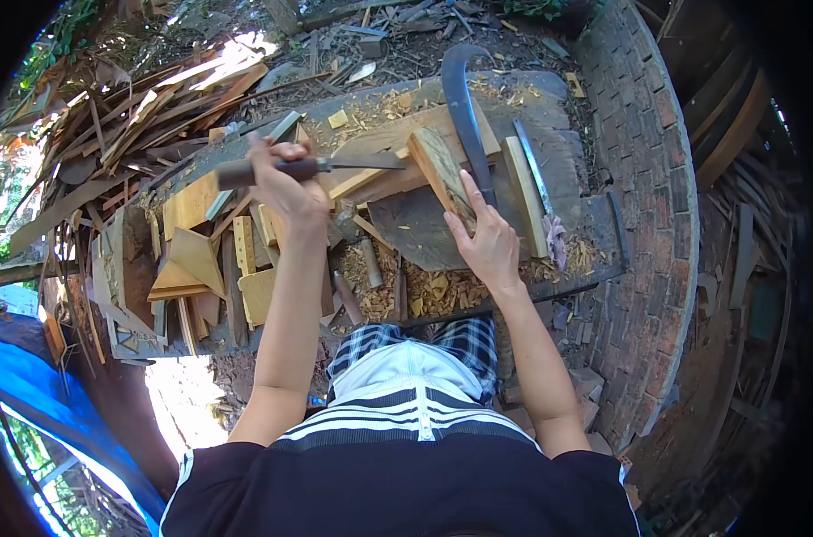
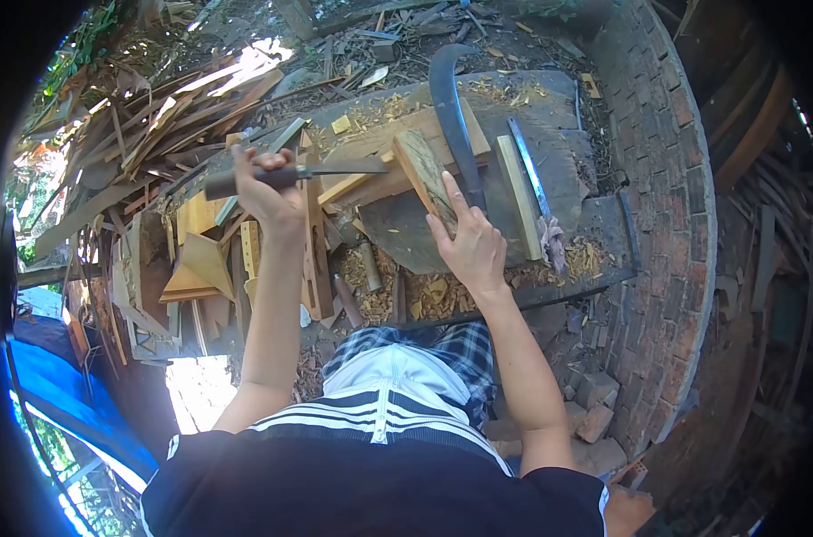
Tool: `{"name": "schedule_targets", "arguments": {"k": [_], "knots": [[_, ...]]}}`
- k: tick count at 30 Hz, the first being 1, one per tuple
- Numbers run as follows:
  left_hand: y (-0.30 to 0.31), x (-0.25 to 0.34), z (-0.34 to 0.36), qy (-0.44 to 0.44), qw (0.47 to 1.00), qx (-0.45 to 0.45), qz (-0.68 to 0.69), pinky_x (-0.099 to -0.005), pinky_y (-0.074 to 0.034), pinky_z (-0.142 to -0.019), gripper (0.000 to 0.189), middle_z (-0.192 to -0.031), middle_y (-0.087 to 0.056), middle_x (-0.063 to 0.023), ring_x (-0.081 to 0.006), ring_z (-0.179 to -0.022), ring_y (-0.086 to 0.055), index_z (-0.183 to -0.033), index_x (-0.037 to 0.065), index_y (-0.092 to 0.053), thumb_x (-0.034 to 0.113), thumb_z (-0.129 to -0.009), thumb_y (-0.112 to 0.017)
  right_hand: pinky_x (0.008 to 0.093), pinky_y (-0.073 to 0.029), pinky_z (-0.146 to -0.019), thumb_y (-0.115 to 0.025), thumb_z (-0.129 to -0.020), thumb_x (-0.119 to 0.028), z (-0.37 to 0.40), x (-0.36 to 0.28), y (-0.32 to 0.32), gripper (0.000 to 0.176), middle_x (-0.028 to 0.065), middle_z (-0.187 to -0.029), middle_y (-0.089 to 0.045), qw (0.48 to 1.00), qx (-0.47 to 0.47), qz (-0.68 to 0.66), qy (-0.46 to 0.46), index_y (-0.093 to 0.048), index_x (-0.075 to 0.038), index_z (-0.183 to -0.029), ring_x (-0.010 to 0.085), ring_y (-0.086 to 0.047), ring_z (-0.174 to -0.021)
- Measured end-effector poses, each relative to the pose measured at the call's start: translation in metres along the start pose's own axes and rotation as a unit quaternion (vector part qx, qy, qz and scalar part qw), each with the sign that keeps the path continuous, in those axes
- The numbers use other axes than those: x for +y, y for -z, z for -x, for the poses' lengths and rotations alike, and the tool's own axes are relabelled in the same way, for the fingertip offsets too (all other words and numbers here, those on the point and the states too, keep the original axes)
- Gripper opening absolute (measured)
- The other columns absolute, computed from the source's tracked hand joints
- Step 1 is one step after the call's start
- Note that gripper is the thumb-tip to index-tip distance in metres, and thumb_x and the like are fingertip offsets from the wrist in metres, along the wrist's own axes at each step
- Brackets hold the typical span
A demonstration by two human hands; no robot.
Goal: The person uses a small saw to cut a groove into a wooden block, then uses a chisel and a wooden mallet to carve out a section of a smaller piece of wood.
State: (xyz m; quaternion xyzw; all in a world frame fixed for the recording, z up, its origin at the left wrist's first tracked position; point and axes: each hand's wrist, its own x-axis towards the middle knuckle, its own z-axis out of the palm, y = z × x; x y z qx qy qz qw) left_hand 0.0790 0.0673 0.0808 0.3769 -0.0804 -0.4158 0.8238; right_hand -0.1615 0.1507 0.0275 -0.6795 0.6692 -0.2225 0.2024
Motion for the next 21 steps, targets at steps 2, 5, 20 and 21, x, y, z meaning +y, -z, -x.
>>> {"name": "schedule_targets", "arguments": {"k": [2,5,20,21], "knots": [[0.002,0.008,-0.013,-0.013,1.0,0.0,0.002,-0.0345,-0.045,-0.077,0.026,-0.06,-0.042,-0.0001,-0.0118,-0.058,-0.043,-0.095,0.009,-0.046,0.032,-0.097,-0.058,0.0507,-0.054,-0.067,-0.064,-0.087,-0.038,0.0,-0.001,-0.001,0.068,0.0175,-0.082,-0.064,1.0,0.002,-0.001,-0.001,-0.034,-0.033,-0.148,0.041,-0.066,-0.075],[-0.006,0.014,-0.022,-0.04,0.999,-0.009,-0.001,-0.0349,-0.046,-0.075,0.027,-0.06,-0.041,0.0002,-0.012,-0.057,-0.043,-0.094,0.009,-0.046,0.033,-0.096,-0.059,0.0498,-0.054,-0.066,-0.065,-0.087,-0.038,0.0,0.001,-0.003,0.068,0.017,-0.081,-0.064,1.0,0.007,-0.013,0.005,-0.034,-0.033,-0.148,0.0406,-0.066,-0.074],[-0.038,-0.002,-0.012,-0.079,0.991,-0.067,-0.08,-0.0306,-0.046,-0.057,0.021,-0.056,-0.046,0.0017,-0.0081,-0.053,-0.047,-0.09,0.008,-0.049,0.023,-0.094,-0.065,0.0507,-0.054,-0.064,-0.066,-0.086,-0.038,0.003,0.001,-0.007,0.07,0.0151,-0.078,-0.061,1.0,0.01,-0.004,0.001,-0.033,-0.034,-0.148,0.0405,-0.066,-0.07],[-0.039,-0.002,-0.012,-0.081,0.991,-0.065,-0.082,-0.0309,-0.046,-0.056,0.021,-0.057,-0.046,0.0017,-0.0081,-0.052,-0.047,-0.09,0.008,-0.05,0.023,-0.094,-0.065,0.0507,-0.054,-0.064,-0.066,-0.086,-0.038,0.003,0.001,-0.007,0.07,0.0151,-0.078,-0.061,1.0,0.01,-0.004,0.001,-0.033,-0.034,-0.148,0.0405,-0.066,-0.07]]}}
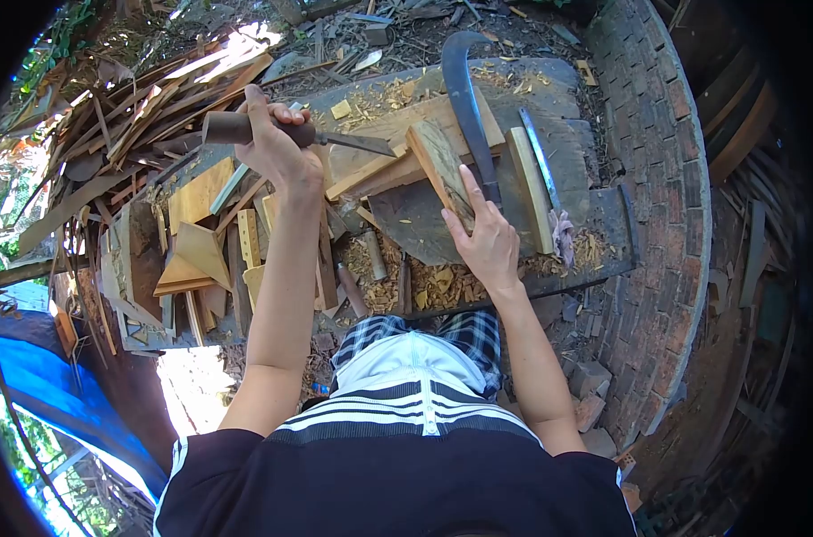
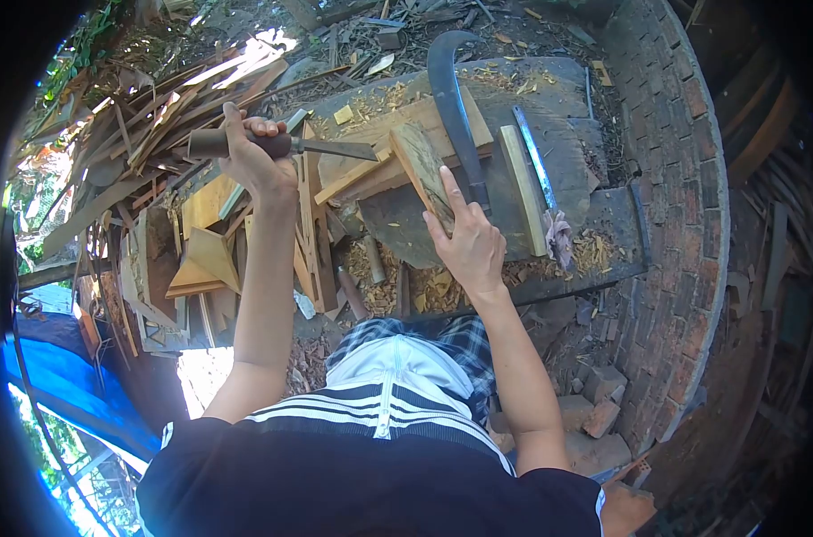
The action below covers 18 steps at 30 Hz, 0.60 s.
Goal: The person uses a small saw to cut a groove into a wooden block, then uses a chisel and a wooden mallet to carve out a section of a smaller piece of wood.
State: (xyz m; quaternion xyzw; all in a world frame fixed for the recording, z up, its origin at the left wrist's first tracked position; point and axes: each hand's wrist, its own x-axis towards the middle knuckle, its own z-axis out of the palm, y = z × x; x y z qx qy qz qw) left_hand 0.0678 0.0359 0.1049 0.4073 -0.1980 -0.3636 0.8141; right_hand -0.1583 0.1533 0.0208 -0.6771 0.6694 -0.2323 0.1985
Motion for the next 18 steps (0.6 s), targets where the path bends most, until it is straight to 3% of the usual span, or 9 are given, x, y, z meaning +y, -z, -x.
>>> {"name": "schedule_targets", "arguments": {"k": [18], "knots": [[-0.001,-0.006,0.0005,0.007,1.0,-0.021,0.0,-0.0299,-0.048,-0.056,0.021,-0.058,-0.048,0.0006,-0.0097,-0.052,-0.049,-0.089,0.007,-0.05,0.021,-0.094,-0.065,0.049,-0.055,-0.062,-0.066,-0.086,-0.038,0.0006,0.0002,-0.0004,0.07,0.0142,-0.077,-0.061,1.0,0.003,0.014,0.004,-0.034,-0.033,-0.148,0.0393,-0.066,-0.068]]}}
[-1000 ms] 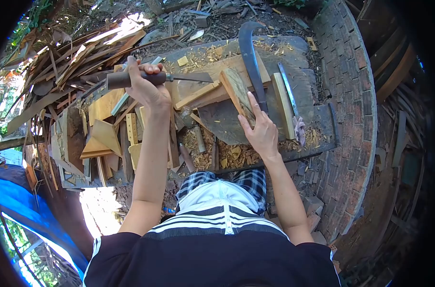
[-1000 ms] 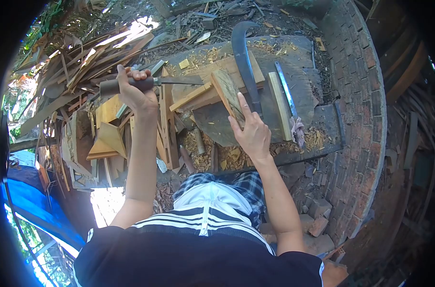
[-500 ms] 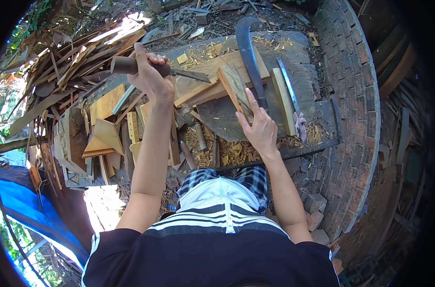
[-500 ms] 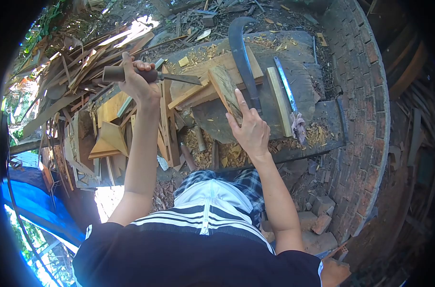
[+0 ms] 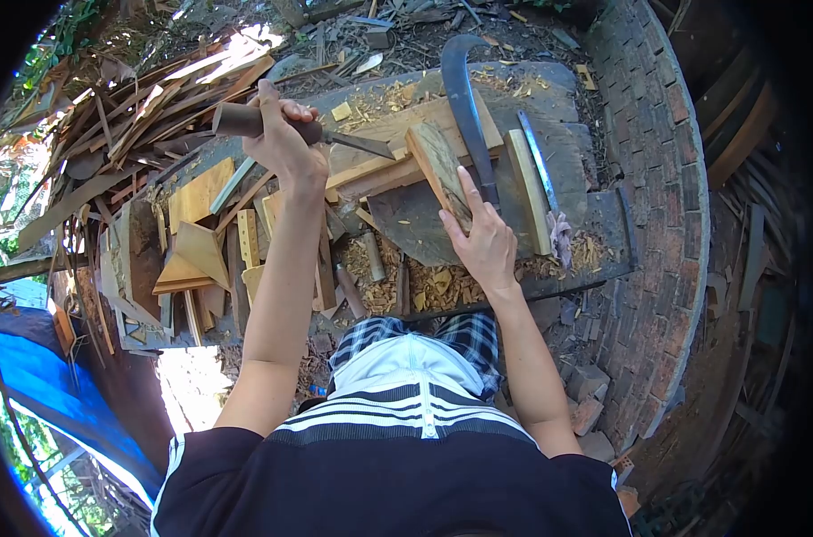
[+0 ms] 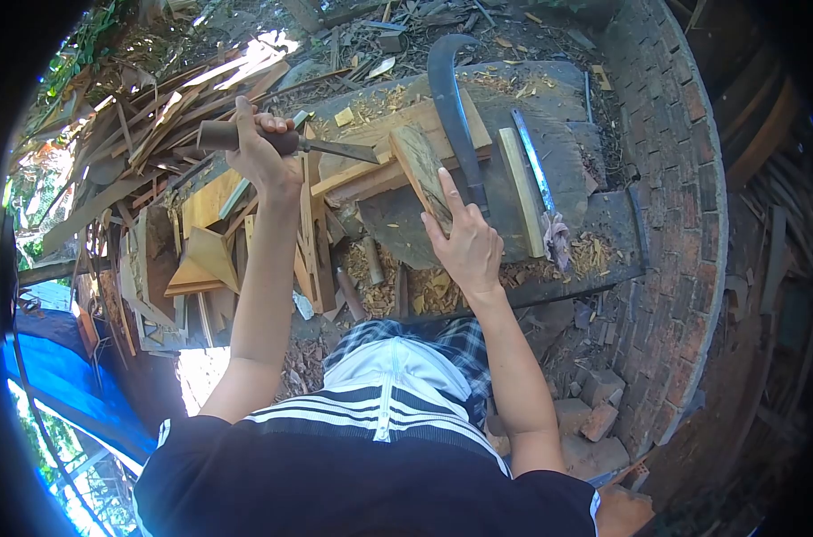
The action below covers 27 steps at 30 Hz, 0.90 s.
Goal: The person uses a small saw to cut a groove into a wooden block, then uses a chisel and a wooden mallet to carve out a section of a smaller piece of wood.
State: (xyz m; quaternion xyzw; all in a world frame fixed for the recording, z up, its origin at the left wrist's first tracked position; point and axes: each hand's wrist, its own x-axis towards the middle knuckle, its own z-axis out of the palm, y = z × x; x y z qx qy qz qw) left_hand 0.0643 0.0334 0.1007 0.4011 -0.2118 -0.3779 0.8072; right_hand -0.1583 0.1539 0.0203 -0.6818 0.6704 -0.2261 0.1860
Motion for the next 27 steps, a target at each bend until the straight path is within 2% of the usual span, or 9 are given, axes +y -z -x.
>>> {"name": "schedule_targets", "arguments": {"k": [15,18,27], "knots": [[-0.0037,-0.005,0.0006,-0.022,0.999,-0.043,-0.005,-0.0292,-0.047,-0.052,0.021,-0.058,-0.049,-0.0027,-0.0118,-0.05,-0.049,-0.091,0.003,-0.049,0.015,-0.092,-0.066,0.0496,-0.054,-0.062,-0.066,-0.087,-0.038,0.0002,-0.0008,-0.0021,0.069,0.0138,-0.078,-0.061,1.0,0.005,-0.001,-0.003,-0.035,-0.034,-0.148,0.0393,-0.066,-0.069],[-0.0025,-0.0061,0.0016,-0.024,0.997,-0.067,-0.016,-0.0293,-0.045,-0.053,0.021,-0.06,-0.048,-0.0004,-0.0111,-0.052,-0.048,-0.097,0.006,-0.051,0.019,-0.093,-0.067,0.0497,-0.054,-0.062,-0.066,-0.086,-0.038,0.0009,0.0,-0.003,0.069,0.0134,-0.078,-0.061,1.0,0.009,0.002,0.0,-0.035,-0.034,-0.147,0.0391,-0.066,-0.069],[-0.005,-0.0015,-0.0003,-0.024,0.995,-0.098,-0.019,-0.0304,-0.044,-0.053,0.02,-0.059,-0.047,-0.0012,-0.0117,-0.051,-0.047,-0.094,0.004,-0.051,0.017,-0.093,-0.065,0.0494,-0.054,-0.061,-0.067,-0.086,-0.038,0.0008,-0.0006,-0.0029,0.07,0.0125,-0.077,-0.061,1.0,0.01,0.004,-0.001,-0.035,-0.034,-0.147,0.0385,-0.066,-0.068]]}}
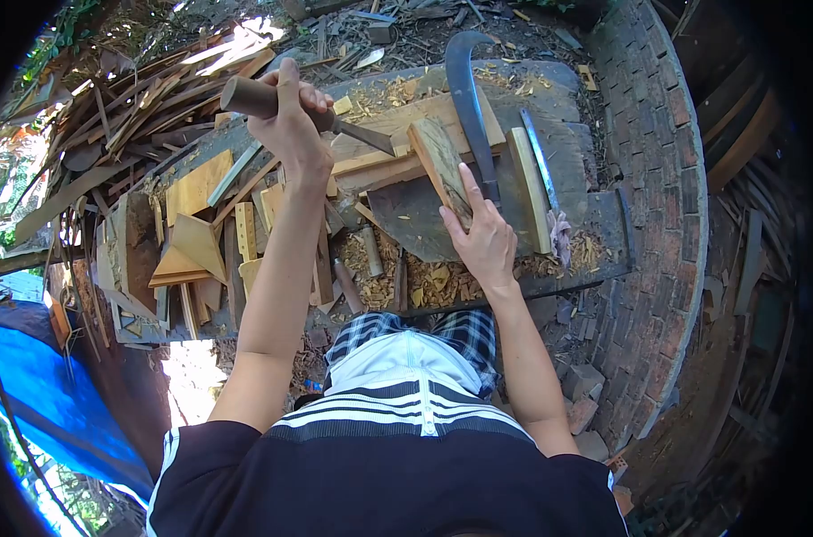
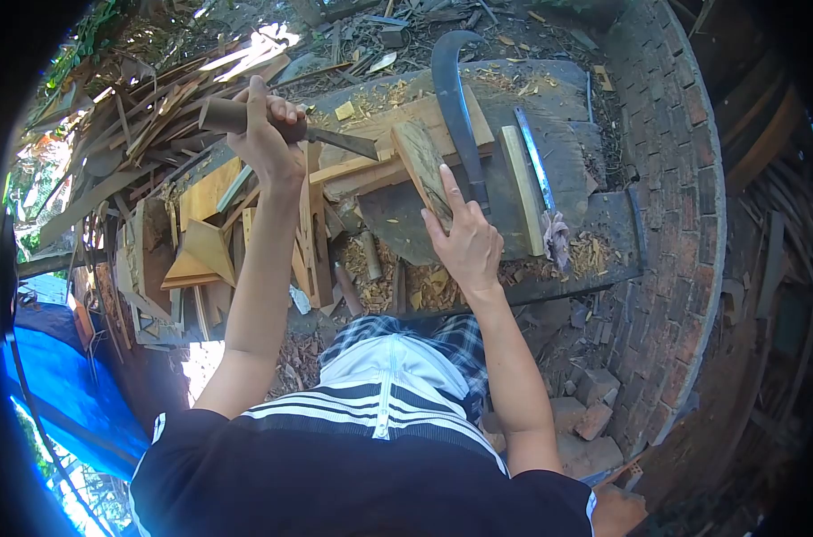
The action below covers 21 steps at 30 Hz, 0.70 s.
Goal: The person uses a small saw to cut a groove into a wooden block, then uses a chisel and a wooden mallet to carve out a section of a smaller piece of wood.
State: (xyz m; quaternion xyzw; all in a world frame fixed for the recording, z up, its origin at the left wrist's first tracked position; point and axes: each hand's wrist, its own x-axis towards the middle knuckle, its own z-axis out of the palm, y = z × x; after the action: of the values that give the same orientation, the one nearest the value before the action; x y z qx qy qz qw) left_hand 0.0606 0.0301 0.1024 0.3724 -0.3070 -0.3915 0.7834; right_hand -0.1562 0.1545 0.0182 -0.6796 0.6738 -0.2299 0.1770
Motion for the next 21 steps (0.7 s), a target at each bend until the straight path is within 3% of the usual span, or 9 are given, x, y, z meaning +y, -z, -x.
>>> {"name": "schedule_targets", "arguments": {"k": [12,19,21], "knots": [[-0.009,-0.002,0.007,-0.01,0.999,-0.034,-0.03,-0.0297,-0.045,-0.052,0.018,-0.059,-0.047,-0.0023,-0.0115,-0.051,-0.047,-0.096,0.0,-0.052,0.013,-0.093,-0.064,0.0493,-0.054,-0.061,-0.067,-0.086,-0.038,0.0,-0.002,0.001,0.069,0.0119,-0.077,-0.06,1.0,0.001,-0.007,0.0,-0.036,-0.034,-0.147,0.038,-0.066,-0.067],[-0.025,-0.007,0.026,-0.065,0.984,-0.078,-0.143,-0.0256,-0.045,-0.049,0.014,-0.063,-0.055,-0.0033,-0.0103,-0.053,-0.054,-0.092,0.001,-0.054,0.008,-0.09,-0.066,0.0472,-0.054,-0.074,-0.067,-0.088,-0.034,-0.004,-0.003,0.007,0.067,0.0195,-0.098,-0.067,0.997,-0.035,-0.062,-0.025,-0.037,-0.028,-0.147,0.0415,-0.067,-0.085],[-0.027,-0.025,0.023,-0.156,0.955,-0.075,-0.239,-0.0233,-0.045,-0.05,0.015,-0.065,-0.058,-0.0022,-0.0084,-0.055,-0.056,-0.086,0.003,-0.056,0.01,-0.089,-0.069,0.046,-0.054,-0.078,-0.067,-0.088,-0.034,-0.011,-0.001,0.014,0.067,0.0206,-0.106,-0.068,0.994,-0.04,-0.104,-0.023,-0.037,-0.025,-0.147,0.0407,-0.068,-0.09]]}}
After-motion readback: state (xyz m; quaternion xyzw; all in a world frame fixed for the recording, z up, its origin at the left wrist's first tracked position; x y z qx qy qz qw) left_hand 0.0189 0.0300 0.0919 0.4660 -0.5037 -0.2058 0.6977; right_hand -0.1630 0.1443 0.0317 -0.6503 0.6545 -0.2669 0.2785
